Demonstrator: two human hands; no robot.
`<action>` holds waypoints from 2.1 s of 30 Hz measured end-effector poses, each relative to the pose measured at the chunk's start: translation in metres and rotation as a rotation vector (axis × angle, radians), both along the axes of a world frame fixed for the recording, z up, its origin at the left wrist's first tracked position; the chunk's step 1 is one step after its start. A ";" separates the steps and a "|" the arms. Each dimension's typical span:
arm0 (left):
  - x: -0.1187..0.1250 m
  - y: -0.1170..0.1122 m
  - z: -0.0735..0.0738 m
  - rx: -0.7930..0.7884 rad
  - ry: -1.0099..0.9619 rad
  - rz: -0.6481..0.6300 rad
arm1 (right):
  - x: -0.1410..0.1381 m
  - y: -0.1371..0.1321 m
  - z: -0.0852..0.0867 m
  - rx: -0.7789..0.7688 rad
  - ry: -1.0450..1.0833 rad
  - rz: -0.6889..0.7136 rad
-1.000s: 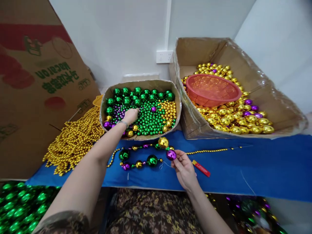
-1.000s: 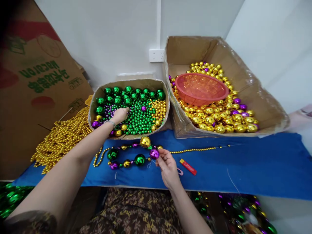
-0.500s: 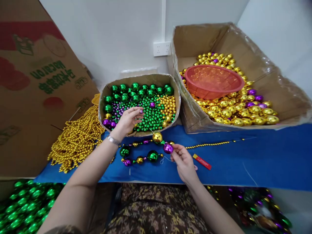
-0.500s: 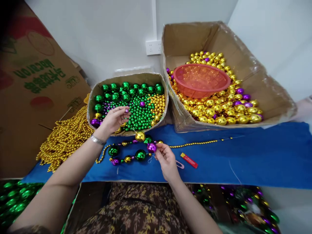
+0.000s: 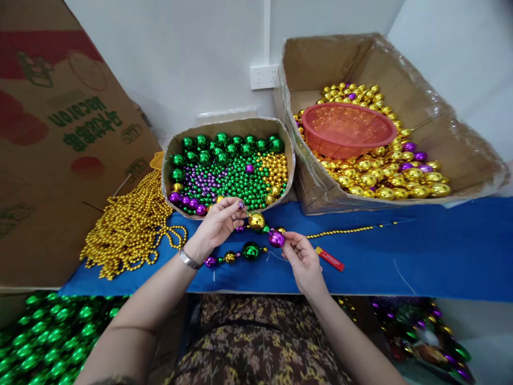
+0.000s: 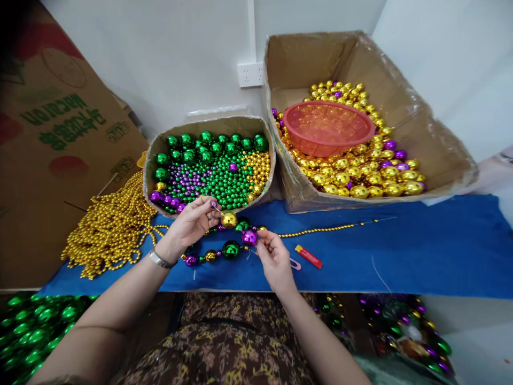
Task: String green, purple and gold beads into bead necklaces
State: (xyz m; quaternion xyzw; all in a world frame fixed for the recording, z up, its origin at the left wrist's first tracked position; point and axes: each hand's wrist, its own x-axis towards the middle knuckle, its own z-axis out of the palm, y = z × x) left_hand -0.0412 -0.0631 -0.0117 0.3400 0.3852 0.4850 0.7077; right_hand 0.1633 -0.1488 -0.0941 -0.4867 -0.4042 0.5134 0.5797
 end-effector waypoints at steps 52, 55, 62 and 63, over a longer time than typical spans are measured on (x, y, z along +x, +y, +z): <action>0.049 -0.067 -0.116 1.262 1.521 -0.414 | 0.058 -0.012 0.084 0.271 -0.220 -0.179; 0.033 -0.060 -0.119 1.370 1.507 -0.405 | 0.075 -0.012 0.079 0.256 -0.137 -0.294; -0.015 -0.041 -0.115 1.416 1.628 -0.474 | 0.106 -0.009 0.080 0.349 -0.029 -0.593; -0.021 -0.039 -0.112 1.399 1.662 -0.492 | 0.107 -0.009 0.081 0.360 -0.041 -0.603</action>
